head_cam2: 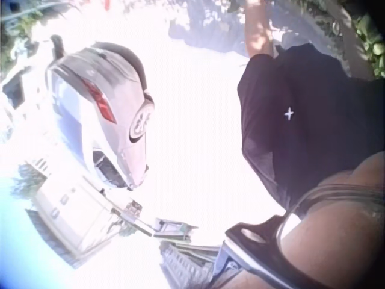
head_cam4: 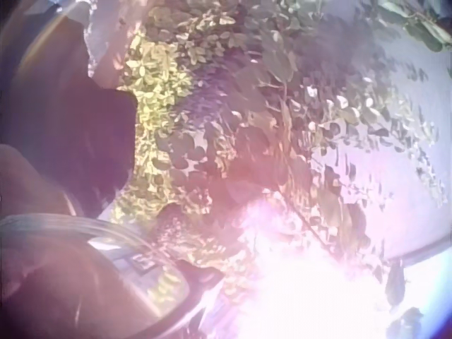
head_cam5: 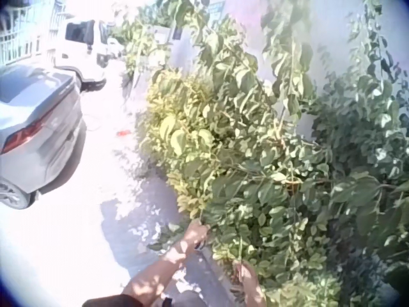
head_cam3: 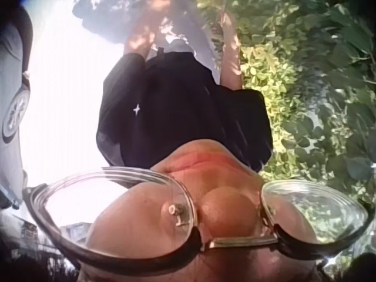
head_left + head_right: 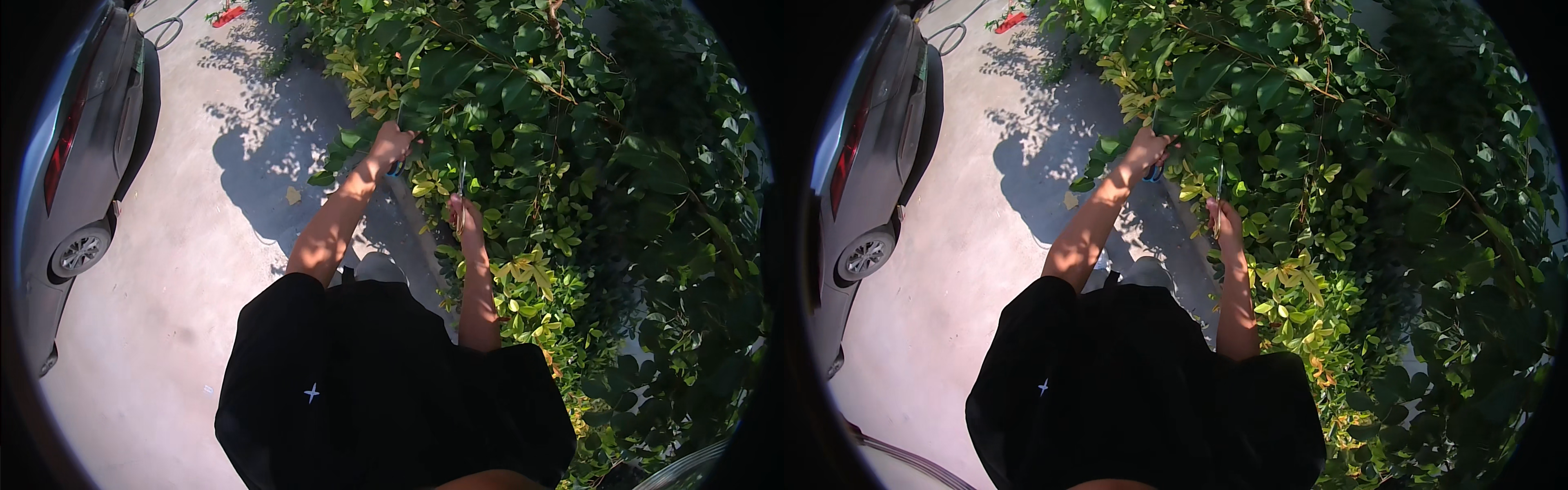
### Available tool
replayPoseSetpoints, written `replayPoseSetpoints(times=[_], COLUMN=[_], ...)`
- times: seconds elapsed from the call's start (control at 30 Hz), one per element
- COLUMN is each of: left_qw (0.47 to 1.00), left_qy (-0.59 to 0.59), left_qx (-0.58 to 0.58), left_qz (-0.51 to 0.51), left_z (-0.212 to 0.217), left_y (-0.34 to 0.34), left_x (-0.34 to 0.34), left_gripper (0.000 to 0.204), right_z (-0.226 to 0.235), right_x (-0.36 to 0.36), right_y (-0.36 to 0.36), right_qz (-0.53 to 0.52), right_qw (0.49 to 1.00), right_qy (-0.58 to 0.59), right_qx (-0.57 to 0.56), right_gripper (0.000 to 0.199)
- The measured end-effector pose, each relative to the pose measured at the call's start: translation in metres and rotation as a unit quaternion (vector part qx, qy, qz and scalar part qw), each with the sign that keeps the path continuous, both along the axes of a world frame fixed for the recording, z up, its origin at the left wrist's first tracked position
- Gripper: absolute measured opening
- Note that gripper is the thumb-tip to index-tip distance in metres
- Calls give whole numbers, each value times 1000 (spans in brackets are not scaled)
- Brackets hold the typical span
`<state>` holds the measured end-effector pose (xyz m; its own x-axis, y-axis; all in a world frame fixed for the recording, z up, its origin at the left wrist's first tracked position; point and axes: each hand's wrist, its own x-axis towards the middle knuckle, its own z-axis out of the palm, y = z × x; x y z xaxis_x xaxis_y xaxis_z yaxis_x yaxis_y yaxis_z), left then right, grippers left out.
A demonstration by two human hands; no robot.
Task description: The person uses a pair of scissors to trim leaves and small branches from a hedge next to a parked car in an outdoor area.
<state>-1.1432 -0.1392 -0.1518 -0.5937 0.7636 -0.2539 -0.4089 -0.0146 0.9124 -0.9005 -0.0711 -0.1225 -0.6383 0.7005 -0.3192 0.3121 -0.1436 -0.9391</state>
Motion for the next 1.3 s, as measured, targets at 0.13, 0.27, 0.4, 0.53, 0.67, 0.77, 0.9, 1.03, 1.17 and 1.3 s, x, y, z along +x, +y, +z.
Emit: replayPoseSetpoints(times=[0.13, 0.27, 0.4, 0.53, 0.67, 0.77, 0.9, 1.03, 1.17, 1.3], left_qw=[999, 999, 999, 996, 990, 998, 991, 985, 980, 986], left_qy=[-11, -23, -47, -59, -51, -54, -106, -166, -192, -151], left_qx=[-42, -49, -2, 27, 93, 12, 57, 55, 37, -46], left_qz=[-9, -5, 23, 60, 94, 38, 55, -3, -31, -53], left_z=[8, 36, 37, 13, 4, 7, 10, 11, 4, -18], left_y=[-9, -13, -15, -9, -6, -9, -5, -6, -11, -41], left_x=[1, 14, 27, 26, 26, 23, 30, 30, 31, 50], left_gripper=[19, 22, 21, 14, 11, 17, 18, 17, 13, 14], right_z=[3, 13, 21, 25, 23, 22, 8, -6, 0, 7], right_x=[-40, -77, -97, -98, -92, -89, -88, -80, -75, -66], right_y=[41, 62, 69, 76, 76, 68, 70, 71, 55, 89], right_qz=[112, 142, 167, 204, 217, 170, 133, 155, 99, 158], right_qw=[992, 986, 983, 960, 949, 976, 982, 873, 992, 919], right_qy=[-52, -80, -36, -69, -79, -48, 19, 143, -11, -112], right_qx=[-4, 30, 65, 182, 213, 127, -132, -440, -71, 343], right_gripper=[37, 41, 40, 43, 42, 44, 42, 39, 36, 31])
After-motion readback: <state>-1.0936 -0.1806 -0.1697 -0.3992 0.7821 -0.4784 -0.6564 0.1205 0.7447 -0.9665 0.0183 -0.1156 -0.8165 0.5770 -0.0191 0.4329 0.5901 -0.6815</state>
